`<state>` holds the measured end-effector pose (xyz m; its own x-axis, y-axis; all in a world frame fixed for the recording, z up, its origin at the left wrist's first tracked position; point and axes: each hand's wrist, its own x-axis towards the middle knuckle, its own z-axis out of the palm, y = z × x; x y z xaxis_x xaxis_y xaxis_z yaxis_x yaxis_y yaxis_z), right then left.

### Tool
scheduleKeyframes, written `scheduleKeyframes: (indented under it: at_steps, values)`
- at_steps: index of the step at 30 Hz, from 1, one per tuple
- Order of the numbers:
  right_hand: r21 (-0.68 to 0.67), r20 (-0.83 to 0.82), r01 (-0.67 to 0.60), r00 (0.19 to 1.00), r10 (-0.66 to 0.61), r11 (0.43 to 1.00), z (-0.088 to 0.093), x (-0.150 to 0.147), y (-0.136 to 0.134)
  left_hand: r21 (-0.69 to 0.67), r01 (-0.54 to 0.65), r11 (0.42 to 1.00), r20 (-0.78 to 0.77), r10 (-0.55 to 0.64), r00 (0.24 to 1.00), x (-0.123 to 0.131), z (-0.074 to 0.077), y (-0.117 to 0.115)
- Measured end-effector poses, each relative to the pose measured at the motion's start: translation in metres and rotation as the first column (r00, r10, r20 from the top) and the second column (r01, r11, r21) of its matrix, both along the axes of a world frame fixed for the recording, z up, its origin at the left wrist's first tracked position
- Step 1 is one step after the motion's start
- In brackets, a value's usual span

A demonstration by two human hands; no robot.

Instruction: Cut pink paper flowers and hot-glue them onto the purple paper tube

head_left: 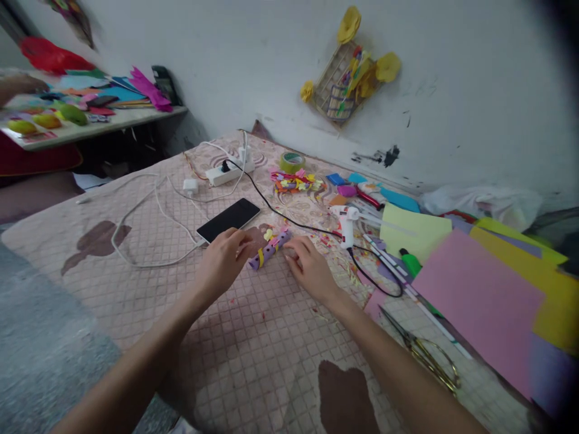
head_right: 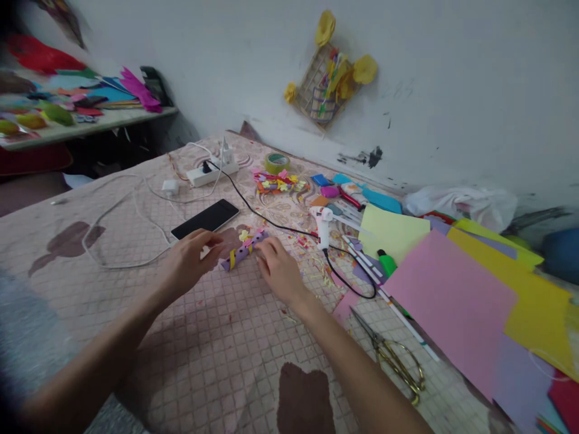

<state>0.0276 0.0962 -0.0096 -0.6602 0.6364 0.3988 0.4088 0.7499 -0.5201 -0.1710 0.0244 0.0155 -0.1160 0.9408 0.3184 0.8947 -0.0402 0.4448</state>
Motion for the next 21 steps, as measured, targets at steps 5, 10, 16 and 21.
scheduleKeyframes:
  at_steps: [5,10,16,21]
  values:
    - [-0.019,-0.003,0.007,1.000,-0.007,1.000,0.005,0.009,-0.013,-0.028,-0.051,0.998,-0.022,0.050,0.998,-0.008,0.000,-0.019]
    - [-0.111,-0.040,-0.016,0.999,0.012,0.994,0.007,0.020,-0.032,-0.021,-0.134,0.991,-0.086,0.131,0.988,-0.008,0.005,-0.045]
    - [-0.234,-0.055,-0.069,0.997,0.058,0.970,0.016,0.034,-0.069,-0.214,0.035,0.976,0.017,-0.032,0.999,0.035,0.002,-0.068]
    - [-0.250,-0.112,-0.096,0.991,0.070,0.964,0.024,0.049,-0.094,-0.131,0.446,0.885,0.331,-0.385,0.862,0.093,0.002,-0.069]
